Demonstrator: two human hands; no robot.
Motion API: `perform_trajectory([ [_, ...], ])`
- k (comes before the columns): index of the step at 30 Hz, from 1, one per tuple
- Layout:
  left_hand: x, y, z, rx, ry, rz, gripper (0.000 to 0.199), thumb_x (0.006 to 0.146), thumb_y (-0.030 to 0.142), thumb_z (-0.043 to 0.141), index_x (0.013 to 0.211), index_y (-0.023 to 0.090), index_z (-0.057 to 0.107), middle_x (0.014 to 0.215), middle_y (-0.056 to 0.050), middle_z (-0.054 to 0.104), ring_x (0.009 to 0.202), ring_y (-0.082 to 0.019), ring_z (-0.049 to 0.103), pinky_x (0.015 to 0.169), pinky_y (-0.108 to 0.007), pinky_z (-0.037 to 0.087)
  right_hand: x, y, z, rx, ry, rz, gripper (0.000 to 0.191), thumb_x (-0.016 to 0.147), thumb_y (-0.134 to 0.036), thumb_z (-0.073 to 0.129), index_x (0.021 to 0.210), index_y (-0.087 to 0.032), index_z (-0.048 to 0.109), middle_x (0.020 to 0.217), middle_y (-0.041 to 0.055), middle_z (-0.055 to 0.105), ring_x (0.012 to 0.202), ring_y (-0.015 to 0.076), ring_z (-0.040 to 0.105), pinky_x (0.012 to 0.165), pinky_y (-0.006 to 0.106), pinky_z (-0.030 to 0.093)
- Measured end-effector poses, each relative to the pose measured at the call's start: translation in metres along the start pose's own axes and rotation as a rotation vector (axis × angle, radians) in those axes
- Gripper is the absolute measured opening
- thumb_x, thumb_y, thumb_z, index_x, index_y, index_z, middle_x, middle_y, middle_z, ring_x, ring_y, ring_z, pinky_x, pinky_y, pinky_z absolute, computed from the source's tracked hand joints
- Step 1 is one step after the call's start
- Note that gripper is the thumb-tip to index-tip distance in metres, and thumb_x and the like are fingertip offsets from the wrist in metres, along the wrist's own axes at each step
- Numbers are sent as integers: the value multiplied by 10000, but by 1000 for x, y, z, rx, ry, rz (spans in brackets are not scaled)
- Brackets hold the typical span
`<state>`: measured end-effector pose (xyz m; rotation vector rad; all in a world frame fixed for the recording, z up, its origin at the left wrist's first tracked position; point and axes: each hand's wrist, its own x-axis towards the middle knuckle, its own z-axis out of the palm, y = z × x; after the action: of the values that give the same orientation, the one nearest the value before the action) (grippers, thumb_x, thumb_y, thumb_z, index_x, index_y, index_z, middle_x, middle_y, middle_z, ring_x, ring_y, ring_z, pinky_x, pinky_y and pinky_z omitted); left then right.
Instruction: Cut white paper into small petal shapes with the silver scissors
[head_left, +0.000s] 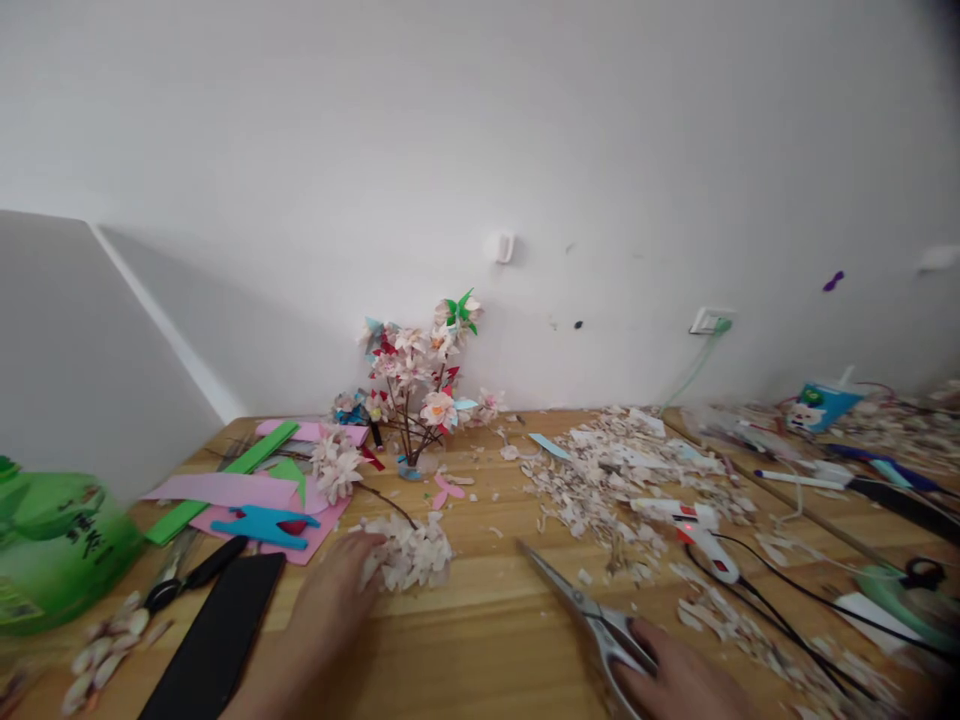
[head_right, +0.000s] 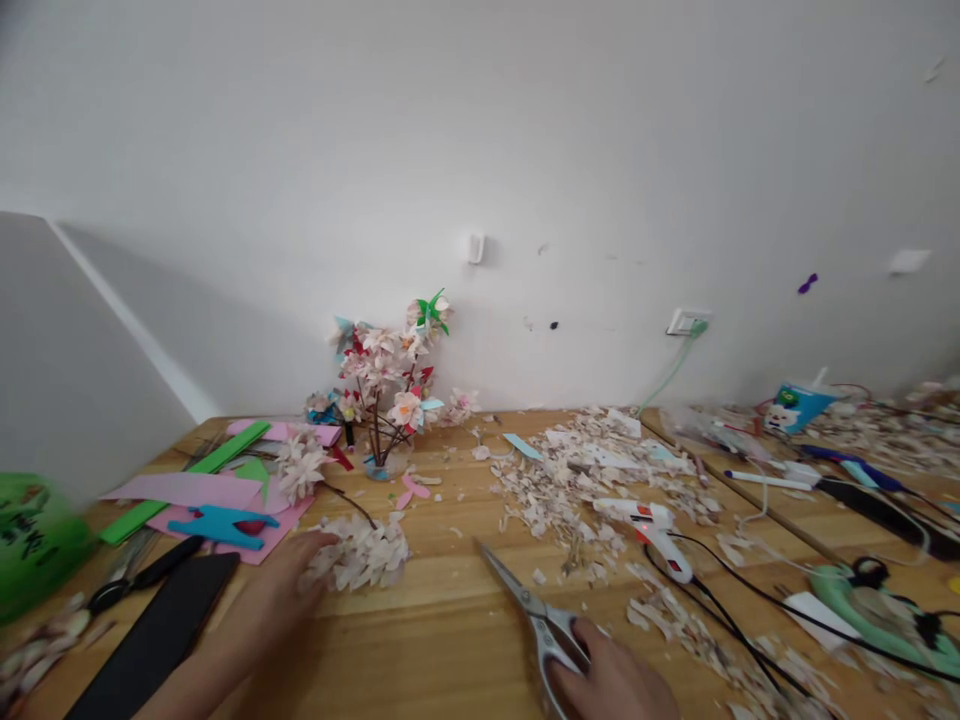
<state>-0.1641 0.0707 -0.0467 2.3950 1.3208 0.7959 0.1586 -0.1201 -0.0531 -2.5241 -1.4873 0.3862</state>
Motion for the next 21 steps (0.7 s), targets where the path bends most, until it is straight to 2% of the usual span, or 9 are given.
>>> perform_trajectory([
  [2, -6, -5, 6, 85, 37, 47, 434, 628, 66, 474, 1033, 180, 584, 1165, -100, 574, 1151, -262, 453, 959, -440, 360, 8, -22, -4, -37, 41, 19, 255, 738, -375, 392, 844, -204, 549, 887, 130, 685, 815, 318, 622, 662, 383, 426],
  [4, -13, -11, 9, 142, 88, 74, 481, 631, 43, 448, 1083, 167, 558, 1228, -112, 517, 1203, -267, 390, 975, -454, 344, 17, -28, -4, -56, 95, 3, 263, 745, -390, 387, 875, -196, 509, 879, 128, 682, 800, 318, 623, 652, 376, 421],
  [7, -22, -23, 6, 133, 169, 62, 420, 700, 97, 427, 1103, 149, 532, 1228, -131, 495, 1224, -272, 355, 976, -468, 343, 28, -18, 2, -36, 127, 3, 294, 738, -450, 387, 863, -205, 492, 892, 127, 670, 808, 304, 616, 662, 365, 419],
  [11, -24, -31, -2, 71, 225, -16, 370, 725, 131, 418, 1074, 166, 536, 1171, -120, 527, 1188, -278, 400, 959, -490, 359, 34, 0, 10, -1, 128, 7, 346, 700, -518, 399, 824, -217, 516, 895, 119, 659, 812, 300, 603, 666, 367, 425],
  [15, -23, -30, -3, 32, 217, -21, 357, 717, 124, 425, 1049, 162, 547, 1145, -119, 541, 1175, -276, 413, 959, -490, 360, 30, 0, 7, -8, 104, 8, 414, 692, -546, 382, 868, -211, 548, 989, 126, 625, 878, 305, 579, 720, 390, 424],
  [18, -23, -27, -1, 21, 201, 1, 360, 714, 110, 424, 1051, 146, 546, 1146, -131, 539, 1151, -257, 439, 962, -467, 364, 30, 0, 6, -25, 137, 16, 451, 687, -549, 380, 891, -195, 572, 1019, 135, 611, 919, 309, 566, 744, 401, 426],
  [21, -25, -26, 3, 11, 201, 4, 360, 719, 99, 413, 1050, 140, 549, 1158, -137, 536, 1149, -244, 445, 963, -453, 366, 37, 10, 13, -10, 163, 25, 445, 699, -530, 378, 897, -190, 588, 1001, 130, 625, 894, 298, 582, 756, 402, 432],
])
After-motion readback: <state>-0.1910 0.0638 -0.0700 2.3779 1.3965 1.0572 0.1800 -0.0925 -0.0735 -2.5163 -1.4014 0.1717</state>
